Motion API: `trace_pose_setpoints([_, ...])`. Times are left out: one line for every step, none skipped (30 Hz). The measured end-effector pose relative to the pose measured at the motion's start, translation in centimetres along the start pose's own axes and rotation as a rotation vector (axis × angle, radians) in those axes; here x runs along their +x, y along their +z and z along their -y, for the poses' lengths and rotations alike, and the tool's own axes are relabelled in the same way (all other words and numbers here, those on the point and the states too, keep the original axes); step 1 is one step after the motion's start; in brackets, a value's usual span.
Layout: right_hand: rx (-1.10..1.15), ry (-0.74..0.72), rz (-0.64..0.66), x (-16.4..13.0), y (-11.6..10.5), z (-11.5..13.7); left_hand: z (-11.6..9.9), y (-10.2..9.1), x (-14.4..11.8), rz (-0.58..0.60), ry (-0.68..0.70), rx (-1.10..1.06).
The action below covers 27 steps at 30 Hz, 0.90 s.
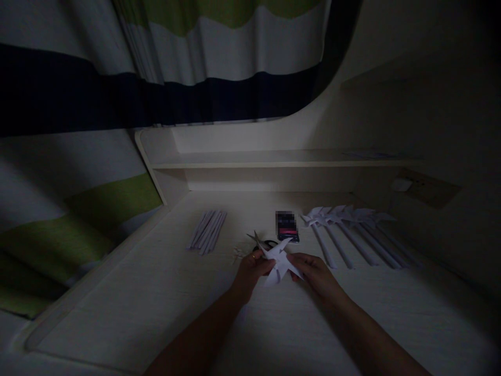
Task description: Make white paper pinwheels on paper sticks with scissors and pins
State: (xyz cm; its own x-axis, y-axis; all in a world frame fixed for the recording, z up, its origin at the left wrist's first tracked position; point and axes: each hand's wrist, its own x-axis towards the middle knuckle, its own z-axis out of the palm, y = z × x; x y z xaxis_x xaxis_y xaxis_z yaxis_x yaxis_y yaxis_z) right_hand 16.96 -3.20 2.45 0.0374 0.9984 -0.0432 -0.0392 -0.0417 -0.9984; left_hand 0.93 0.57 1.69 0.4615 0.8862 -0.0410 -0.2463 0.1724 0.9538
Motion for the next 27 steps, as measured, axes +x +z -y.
trace_pose_setpoints([-0.015, -0.015, 0.001, -0.03, 0.01, 0.09, 0.01, -0.01, 0.0, -0.001, 0.0, -0.01])
trace_pose_setpoints([-0.027, -0.031, 0.002, -0.04, 0.01, 0.16, 0.03, -0.01, 0.0, 0.002, 0.002, -0.02])
trace_pose_setpoints([-0.039, -0.048, 0.001, -0.04, 0.0, 0.2, 0.06, -0.02, 0.0, 0.009, 0.005, -0.028])
trace_pose_setpoints([-0.05, -0.064, -0.004, -0.02, -0.01, 0.21, 0.1, -0.02, 0.0, 0.018, 0.01, -0.034])
trace_pose_setpoints([-0.063, -0.08, -0.01, 0.0, -0.04, 0.2, 0.15, -0.03, 0.0, 0.026, 0.015, -0.04])
trace_pose_setpoints([-0.082, -0.098, -0.022, 0.03, -0.08, 0.16, 0.22, -0.05, 0.01, 0.032, 0.02, -0.049])
trace_pose_setpoints([-0.109, -0.12, -0.041, 0.06, -0.13, 0.1, 0.3, -0.07, 0.03, 0.038, 0.025, -0.06])
trace_pose_setpoints([-0.147, -0.151, -0.07, 0.07, -0.2, 0.01, 0.39, -0.1, 0.05, 0.041, 0.029, -0.071])
trace_pose_setpoints([-0.203, -0.194, -0.111, 0.05, -0.29, -0.09, 0.49, -0.13, 0.08, 0.042, 0.032, -0.081])
trace_pose_setpoints([-0.276, -0.252, -0.165, 0.01, -0.41, -0.2, 0.59, -0.16, 0.11, 0.041, 0.035, -0.088])
trace_pose_setpoints([-0.364, -0.336, -0.225, -0.07, -0.54, -0.32, 0.69, -0.19, 0.15, 0.041, 0.04, -0.093])
trace_pose_setpoints([-0.462, -0.441, -0.28, -0.17, -0.67, -0.42, 0.79, -0.21, 0.17, 0.04, 0.045, -0.096])
trace_pose_setpoints([-0.566, -0.558, -0.318, -0.29, -0.78, -0.51, 0.87, -0.22, 0.19, 0.04, 0.049, -0.098])
trace_pose_setpoints([-0.667, -0.675, -0.339, -0.42, -0.85, -0.57, 0.93, -0.22, 0.19, 0.043, 0.051, -0.1])
trace_pose_setpoints([-0.759, -0.784, -0.339, -0.55, -0.87, -0.6, 0.96, -0.19, 0.16, 0.051, 0.05, -0.103])
trace_pose_setpoints([-0.838, -0.875, -0.33, -0.67, -0.84, -0.6, 0.97, -0.15, 0.12, 0.06, 0.048, -0.105])
trace_pose_setpoints([-0.906, -0.94, -0.319, -0.76, -0.75, -0.57, 0.95, -0.1, 0.06, 0.07, 0.045, -0.107])
trace_pose_setpoints([-0.96, -0.98, -0.312, -0.83, -0.62, -0.53, 0.9, -0.02, -0.01, 0.079, 0.043, -0.109])
trace_pose_setpoints([-1.004, -1.001, -0.308, -0.88, -0.46, -0.49, 0.83, 0.06, -0.09, 0.089, 0.039, -0.109])
trace_pose_setpoints([-1.036, -1.008, -0.309, -0.91, -0.31, -0.45, 0.75, 0.14, -0.17, 0.097, 0.035, -0.106])
trace_pose_setpoints([-1.061, -1.006, -0.307, -0.91, -0.18, -0.41, 0.66, 0.22, -0.24, 0.105, 0.029, -0.102])
trace_pose_setpoints([-1.077, -0.999, -0.304, -0.9, -0.09, -0.39, 0.57, 0.29, -0.29, 0.115, 0.022, -0.097])
trace_pose_setpoints([-1.087, -0.996, -0.298, -0.87, -0.04, -0.39, 0.49, 0.36, -0.34, 0.122, 0.016, -0.091])
trace_pose_setpoints([-1.092, -0.994, -0.296, -0.84, -0.04, -0.4, 0.42, 0.4, -0.36, 0.125, 0.012, -0.086])
trace_pose_setpoints([-1.094, -0.992, -0.296, -0.8, -0.07, -0.42, 0.37, 0.44, -0.36, 0.126, 0.009, -0.08])
trace_pose_setpoints([-1.098, -0.991, -0.295, -0.76, -0.12, -0.44, 0.34, 0.46, -0.35, 0.124, 0.008, -0.073])
trace_pose_setpoints([-1.104, -0.986, -0.291, -0.72, -0.18, -0.47, 0.33, 0.46, -0.32, 0.117, 0.009, -0.065])
